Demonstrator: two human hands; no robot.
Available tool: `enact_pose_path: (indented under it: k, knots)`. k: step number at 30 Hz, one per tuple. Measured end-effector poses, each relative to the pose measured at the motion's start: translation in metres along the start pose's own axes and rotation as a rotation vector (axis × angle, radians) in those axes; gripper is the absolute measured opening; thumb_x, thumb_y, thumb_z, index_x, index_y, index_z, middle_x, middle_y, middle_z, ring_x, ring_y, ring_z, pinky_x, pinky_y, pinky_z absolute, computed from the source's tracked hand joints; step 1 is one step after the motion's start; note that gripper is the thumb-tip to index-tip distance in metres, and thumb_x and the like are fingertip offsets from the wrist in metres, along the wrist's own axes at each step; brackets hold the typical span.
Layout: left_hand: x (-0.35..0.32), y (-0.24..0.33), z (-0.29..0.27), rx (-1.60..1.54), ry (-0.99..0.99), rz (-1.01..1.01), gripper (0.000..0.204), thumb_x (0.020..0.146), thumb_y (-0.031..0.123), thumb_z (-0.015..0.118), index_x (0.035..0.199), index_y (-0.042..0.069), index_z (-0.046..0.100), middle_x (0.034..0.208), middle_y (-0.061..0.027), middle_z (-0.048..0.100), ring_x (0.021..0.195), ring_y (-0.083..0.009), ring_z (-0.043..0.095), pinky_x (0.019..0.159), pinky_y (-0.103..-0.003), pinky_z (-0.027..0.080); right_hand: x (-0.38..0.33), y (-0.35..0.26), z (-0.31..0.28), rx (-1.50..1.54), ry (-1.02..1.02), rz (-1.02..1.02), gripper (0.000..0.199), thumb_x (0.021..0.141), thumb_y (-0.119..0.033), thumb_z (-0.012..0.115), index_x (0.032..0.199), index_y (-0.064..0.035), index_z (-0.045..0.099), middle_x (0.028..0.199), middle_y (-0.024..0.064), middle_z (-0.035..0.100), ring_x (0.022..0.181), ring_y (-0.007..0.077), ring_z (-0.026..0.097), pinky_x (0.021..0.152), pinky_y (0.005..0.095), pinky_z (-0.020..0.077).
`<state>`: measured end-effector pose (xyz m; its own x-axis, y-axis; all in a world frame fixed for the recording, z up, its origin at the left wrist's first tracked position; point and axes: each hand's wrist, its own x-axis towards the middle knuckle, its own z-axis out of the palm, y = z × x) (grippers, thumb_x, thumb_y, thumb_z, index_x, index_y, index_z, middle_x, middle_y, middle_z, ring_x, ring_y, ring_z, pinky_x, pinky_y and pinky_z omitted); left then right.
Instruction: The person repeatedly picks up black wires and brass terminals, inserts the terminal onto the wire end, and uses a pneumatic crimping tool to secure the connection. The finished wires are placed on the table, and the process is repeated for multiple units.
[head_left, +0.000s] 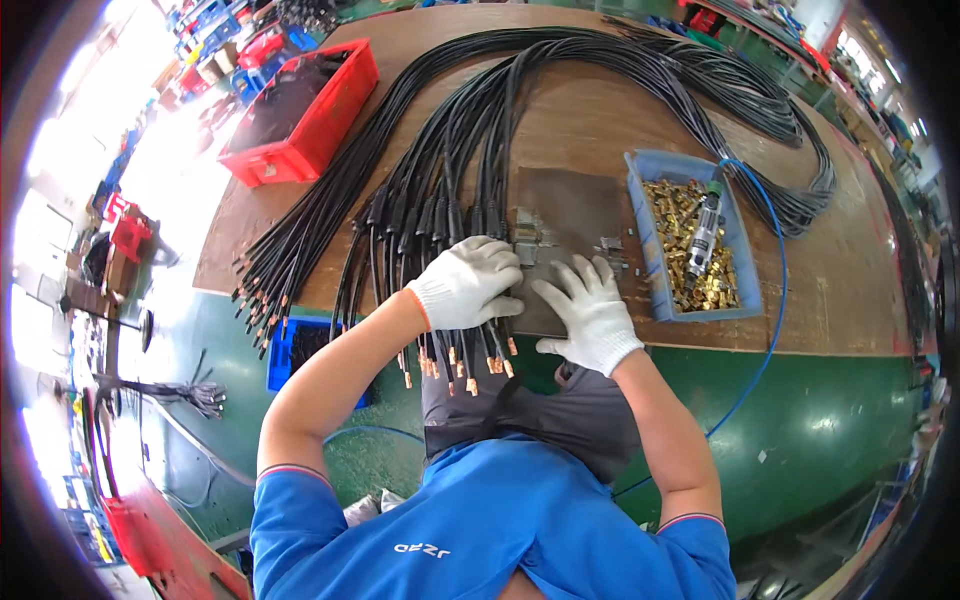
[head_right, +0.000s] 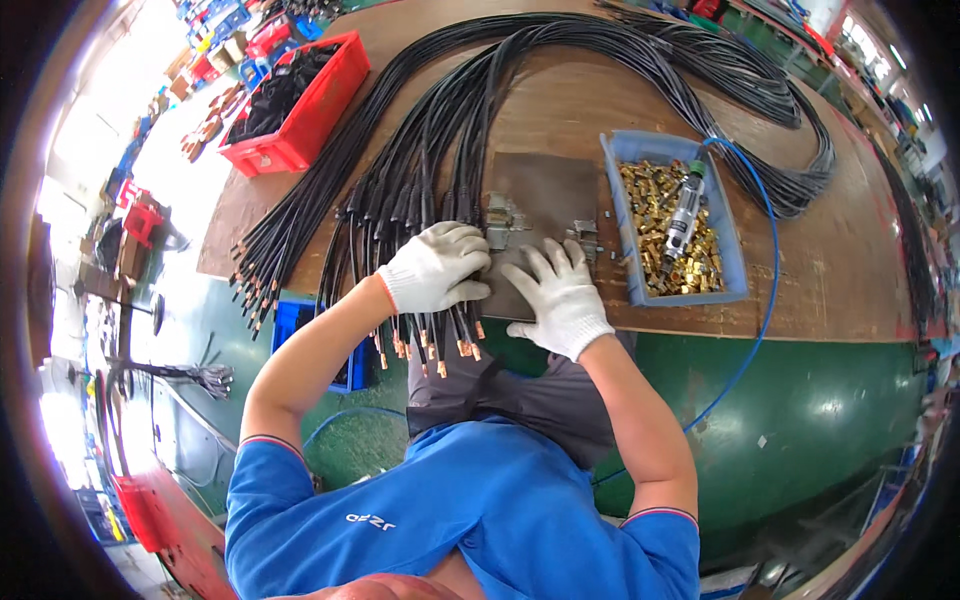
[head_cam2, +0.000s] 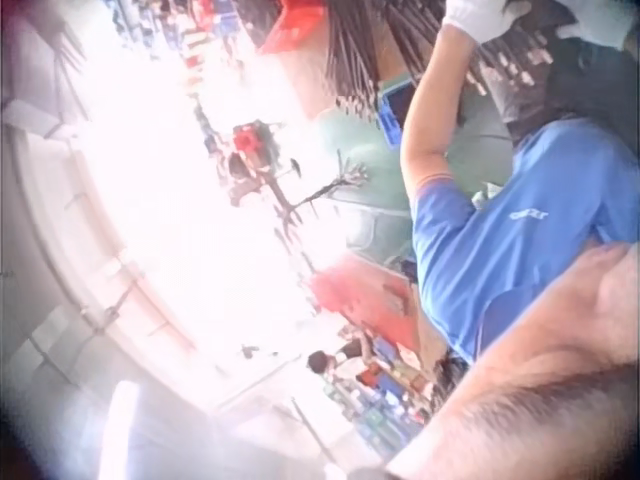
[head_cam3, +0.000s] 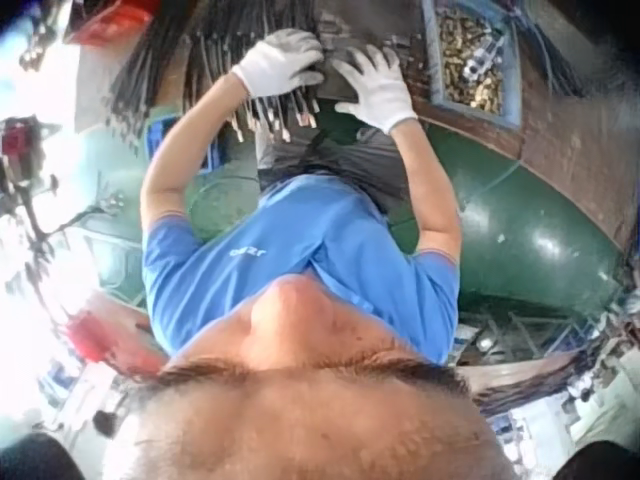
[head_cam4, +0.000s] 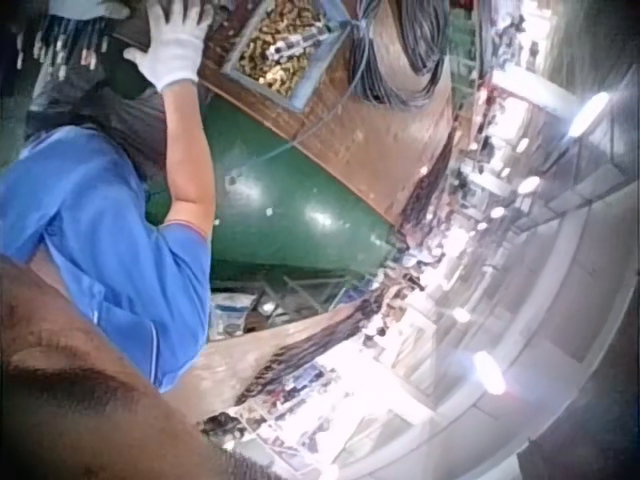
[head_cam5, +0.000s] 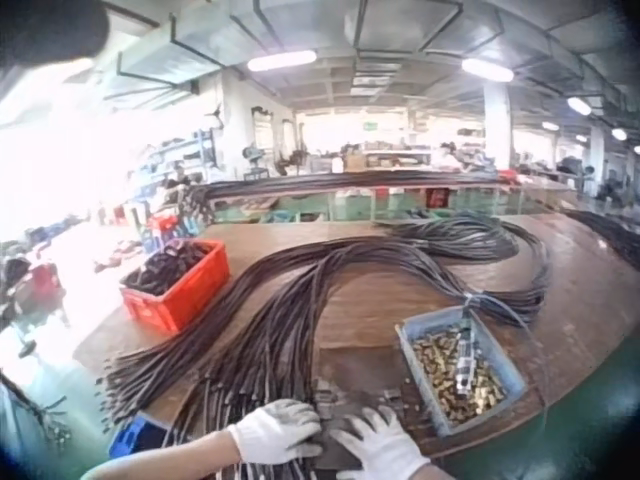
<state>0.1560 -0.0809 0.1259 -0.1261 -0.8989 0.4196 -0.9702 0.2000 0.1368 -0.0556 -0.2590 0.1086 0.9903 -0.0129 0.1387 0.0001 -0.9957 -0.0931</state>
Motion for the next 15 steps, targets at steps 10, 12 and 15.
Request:
enact_pose_path:
  k: [10,12,15]
  knots:
    - [-0.011,-0.015,0.006,-0.018,0.010,-0.007,0.040,0.095,0.047,0.072,0.080,0.010,0.075,0.093,-0.0076,0.072,0.111,-0.0317,0.067,0.097,-0.044,0.054,0.005,-0.001,0.000,0.014,-0.032,0.035,0.099,0.064,-0.056,0.095,0.150,-0.0217,0.061,0.157,0.0178,0.054,0.151,0.0445,0.042,0.129,0.0627,0.0255]
    - [-0.016,-0.016,0.002,-0.058,0.006,-0.011,0.035,0.093,0.042,0.074,0.079,0.009,0.074,0.092,-0.0073,0.071,0.114,-0.0331,0.067,0.100,-0.044,0.055,0.006,-0.002,0.001,0.021,-0.027,0.023,0.098,0.065,-0.056,0.095,0.150,-0.0211,0.061,0.156,0.0174,0.054,0.150,0.0439,0.042,0.130,0.0625,0.0253]
    - [-0.035,-0.024,-0.008,-0.034,0.006,-0.007,0.032,0.089,0.038,0.079,0.079,0.008,0.071,0.101,-0.0080,0.072,0.117,-0.0339,0.067,0.103,-0.048,0.054,0.004,-0.002,0.000,0.037,-0.015,0.014,0.096,0.065,-0.057,0.094,0.148,-0.0201,0.062,0.154,0.0168,0.055,0.148,0.0428,0.044,0.129,0.0625,0.0254]
